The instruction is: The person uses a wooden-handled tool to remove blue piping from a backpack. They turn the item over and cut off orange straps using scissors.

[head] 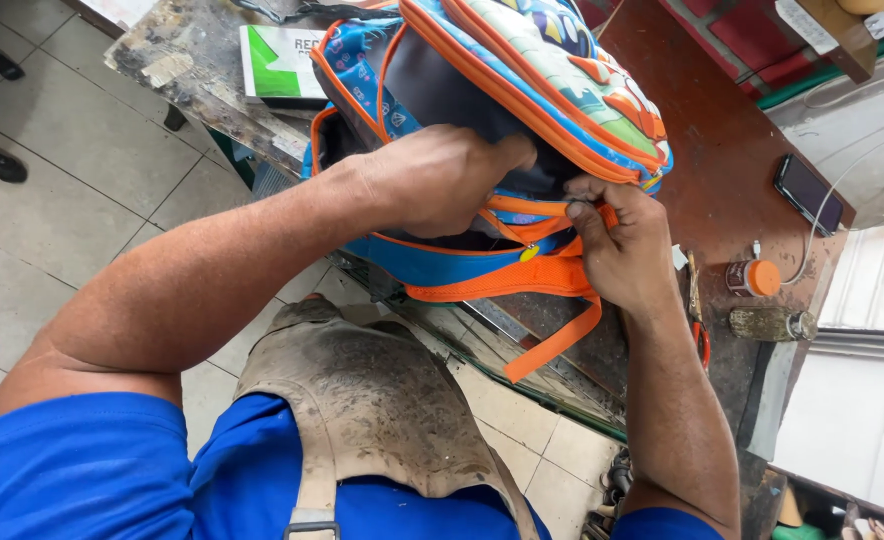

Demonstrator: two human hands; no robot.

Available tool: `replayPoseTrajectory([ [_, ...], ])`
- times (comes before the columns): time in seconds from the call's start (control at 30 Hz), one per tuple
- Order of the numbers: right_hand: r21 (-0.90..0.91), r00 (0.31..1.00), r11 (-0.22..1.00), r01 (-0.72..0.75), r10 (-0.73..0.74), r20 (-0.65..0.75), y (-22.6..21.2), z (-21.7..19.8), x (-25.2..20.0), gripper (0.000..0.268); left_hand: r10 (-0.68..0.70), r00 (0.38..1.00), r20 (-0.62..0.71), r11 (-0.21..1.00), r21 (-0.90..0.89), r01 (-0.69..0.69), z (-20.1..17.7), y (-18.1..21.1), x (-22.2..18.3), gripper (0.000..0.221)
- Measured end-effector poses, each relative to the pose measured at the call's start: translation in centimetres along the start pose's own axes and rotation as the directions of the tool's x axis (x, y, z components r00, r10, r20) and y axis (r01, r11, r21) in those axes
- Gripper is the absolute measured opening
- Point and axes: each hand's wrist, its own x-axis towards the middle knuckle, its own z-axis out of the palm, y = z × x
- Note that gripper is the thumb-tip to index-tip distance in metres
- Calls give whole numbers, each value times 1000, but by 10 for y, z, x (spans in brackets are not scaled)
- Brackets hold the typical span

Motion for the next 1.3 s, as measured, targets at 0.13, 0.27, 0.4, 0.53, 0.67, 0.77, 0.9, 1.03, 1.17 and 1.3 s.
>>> replayPoseTrajectory([
  [0.13, -37, 1000, 999, 7, -8, -6, -9, 0, 0, 13, 205, 952, -227, 976, 120, -181, 10, -6, -10, 37],
  [0.27, -54, 998, 997, 62, -62, -8, -4, 4, 0, 15, 335, 875, -350, 942, 135, -307, 19, -15, -13, 26],
  [0.4, -56, 998, 996, 67, -68, -14, -7, 3, 1, 14, 354, 859, -370, 933, 79, -351, 21, -23, -10, 21],
  [0.53, -82, 997, 994, 74, -72, 25, -18, -1, 4, 13, 382, 857, -346, 919, 41, -393, 24, -33, -11, 22],
  [0.67, -138, 993, 985, 108, -99, 67, -35, -7, 9, 17, 402, 859, -316, 908, 16, -419, 26, -42, -9, 22],
  [0.77, -113, 995, 989, 96, -91, 48, -35, -8, 9, 23, 366, 889, -274, 922, -21, -386, 23, -40, -13, 19],
  [0.9, -112, 996, 991, 79, -75, 37, -18, -3, 6, 23, 369, 895, -251, 922, -24, -387, 25, -45, -10, 20],
  [1.03, -53, 995, 994, 94, -95, -8, -20, 1, 8, 17, 363, 897, -252, 928, 14, -372, 28, -45, -11, 20],
  [1.17, 8, 995, 995, 95, -95, -18, -23, 5, 11, 16, 358, 897, -257, 932, 50, -358, 27, -42, -13, 19],
  [1.3, 6, 995, 995, 99, -99, -14, -1, 10, 7, 10, 349, 894, -280, 937, 91, -337, 29, -47, -14, 23],
])
